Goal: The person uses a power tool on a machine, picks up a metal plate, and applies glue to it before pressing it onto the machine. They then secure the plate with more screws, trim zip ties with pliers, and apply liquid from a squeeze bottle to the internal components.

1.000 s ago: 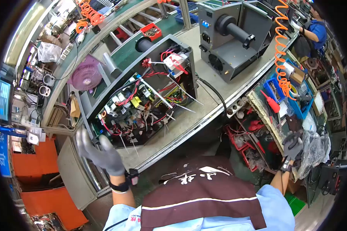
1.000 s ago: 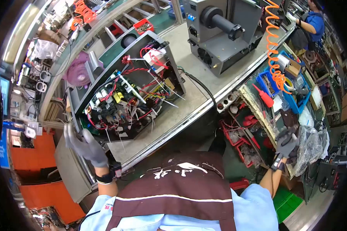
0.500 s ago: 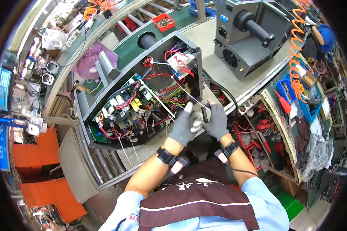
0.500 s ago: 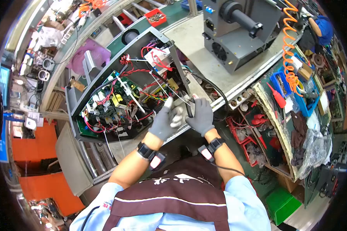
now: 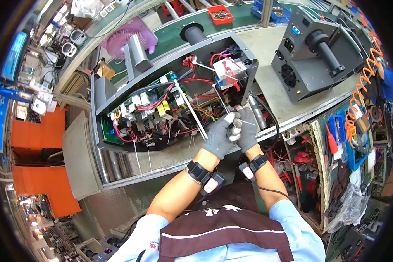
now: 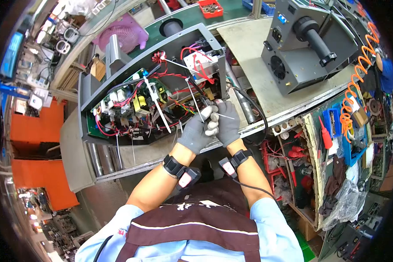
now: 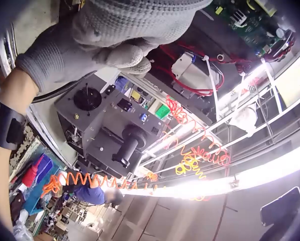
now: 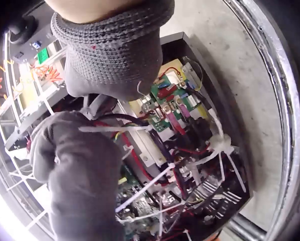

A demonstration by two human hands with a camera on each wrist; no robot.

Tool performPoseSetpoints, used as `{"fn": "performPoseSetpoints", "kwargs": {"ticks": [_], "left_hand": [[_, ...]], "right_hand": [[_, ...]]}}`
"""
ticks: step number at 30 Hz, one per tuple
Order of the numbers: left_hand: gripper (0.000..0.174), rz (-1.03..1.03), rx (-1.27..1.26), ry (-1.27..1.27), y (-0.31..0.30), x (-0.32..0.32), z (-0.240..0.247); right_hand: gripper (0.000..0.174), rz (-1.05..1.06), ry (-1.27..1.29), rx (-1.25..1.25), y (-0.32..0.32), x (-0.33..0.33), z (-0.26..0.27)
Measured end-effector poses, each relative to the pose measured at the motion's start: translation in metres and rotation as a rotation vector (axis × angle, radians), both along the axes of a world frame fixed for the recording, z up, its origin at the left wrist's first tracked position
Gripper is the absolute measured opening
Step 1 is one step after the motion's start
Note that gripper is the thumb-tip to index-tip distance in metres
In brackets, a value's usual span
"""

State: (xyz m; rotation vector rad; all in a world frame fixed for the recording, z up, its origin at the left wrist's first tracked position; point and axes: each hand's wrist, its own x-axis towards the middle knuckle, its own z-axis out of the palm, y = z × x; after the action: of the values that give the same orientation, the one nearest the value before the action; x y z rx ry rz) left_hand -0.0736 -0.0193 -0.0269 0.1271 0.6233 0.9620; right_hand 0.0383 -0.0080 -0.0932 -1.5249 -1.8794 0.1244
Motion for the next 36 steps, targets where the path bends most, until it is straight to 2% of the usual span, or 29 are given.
{"fn": "performPoseSetpoints", "kwargs": {"ticks": [2, 4, 6, 7, 8, 10, 12, 14, 15, 18, 21, 23, 24, 25, 26, 28, 30, 31, 33, 34, 36], "left_hand": [[0.021, -0.076, -0.019, 0.061, -0.005, -0.003, 0.005], [0.021, -0.153, 0.116, 0.224, -0.016, -0.008, 0.015], [0.022, -0.278, 0.187, 0.319, -0.038, -0.021, 0.018], [0.024, -0.359, 0.193, 0.450, -0.048, -0.032, 0.019], [0.024, -0.358, 0.190, 0.444, -0.057, -0.041, 0.009], [0.026, -0.216, -0.038, 0.484, -0.070, -0.059, -0.032], [0.030, -0.144, -0.095, 0.434, -0.069, -0.064, -0.038], [0.037, 0.069, -0.278, 0.075, -0.061, -0.058, -0.040], [0.042, 0.103, -0.337, -0.020, -0.057, -0.055, -0.043], [0.042, 0.210, -0.371, -0.118, -0.048, -0.033, -0.034], [0.036, 0.229, -0.331, -0.274, -0.042, -0.026, -0.036], [0.032, 0.227, -0.306, -0.358, -0.035, -0.023, -0.034], [0.032, 0.231, -0.307, -0.366, -0.033, -0.024, -0.050], [0.031, 0.160, -0.200, -0.595, -0.032, -0.026, -0.076], [0.031, 0.088, -0.086, -0.821, -0.031, -0.027, -0.077], [0.028, 0.082, -0.178, -0.795, -0.029, -0.029, -0.084], [0.026, 0.013, -0.245, -0.485, -0.026, -0.033, -0.069], [0.026, 0.014, -0.243, -0.487, -0.025, -0.030, -0.058], [0.025, 0.213, -0.472, -0.178, -0.024, -0.023, -0.020], [0.025, 0.214, -0.473, -0.181, -0.022, -0.023, -0.024], [0.023, 0.196, -0.423, -0.365, -0.017, -0.026, -0.044]], "right_hand": [[0.047, -0.012, 0.048, -0.115, -0.002, 0.005, -0.001], [0.050, 0.042, 0.156, -0.047, -0.013, 0.015, 0.003], [0.055, 0.037, 0.042, -0.123, -0.023, 0.021, -0.005], [0.057, 0.028, -0.041, -0.161, -0.030, 0.022, -0.005], [0.059, 0.015, -0.122, -0.199, -0.036, 0.020, -0.003], [0.060, 0.007, -0.168, -0.275, -0.042, 0.015, -0.012], [0.060, 0.086, -0.178, -0.196, -0.042, 0.008, -0.016], [0.060, 0.112, -0.149, -0.173, -0.039, 0.000, -0.021], [0.059, 0.097, -0.196, -0.133, -0.036, -0.003, -0.025], [0.051, 0.106, -0.233, -0.096, -0.027, -0.008, -0.031], [0.039, 0.078, -0.111, -0.121, -0.025, -0.012, -0.031], [0.039, 0.079, -0.174, -0.078, -0.022, -0.010, -0.037], [0.038, 0.074, -0.230, -0.038, -0.022, -0.008, -0.039], [0.040, 0.084, -0.297, -0.013, -0.021, -0.007, -0.041], [0.040, 0.088, -0.302, -0.013, -0.021, -0.007, -0.041], [0.040, 0.075, -0.302, -0.008, -0.021, -0.006, -0.043], [0.038, 0.062, -0.314, -0.060, -0.022, -0.010, -0.035], [0.037, 0.058, -0.301, -0.046, -0.023, -0.009, -0.034], [0.037, 0.053, -0.292, -0.030, -0.024, -0.009, -0.029], [0.037, 0.037, -0.232, -0.012, -0.025, -0.011, -0.026], [0.037, 0.021, -0.172, 0.000, -0.026, -0.010, -0.026]]}}
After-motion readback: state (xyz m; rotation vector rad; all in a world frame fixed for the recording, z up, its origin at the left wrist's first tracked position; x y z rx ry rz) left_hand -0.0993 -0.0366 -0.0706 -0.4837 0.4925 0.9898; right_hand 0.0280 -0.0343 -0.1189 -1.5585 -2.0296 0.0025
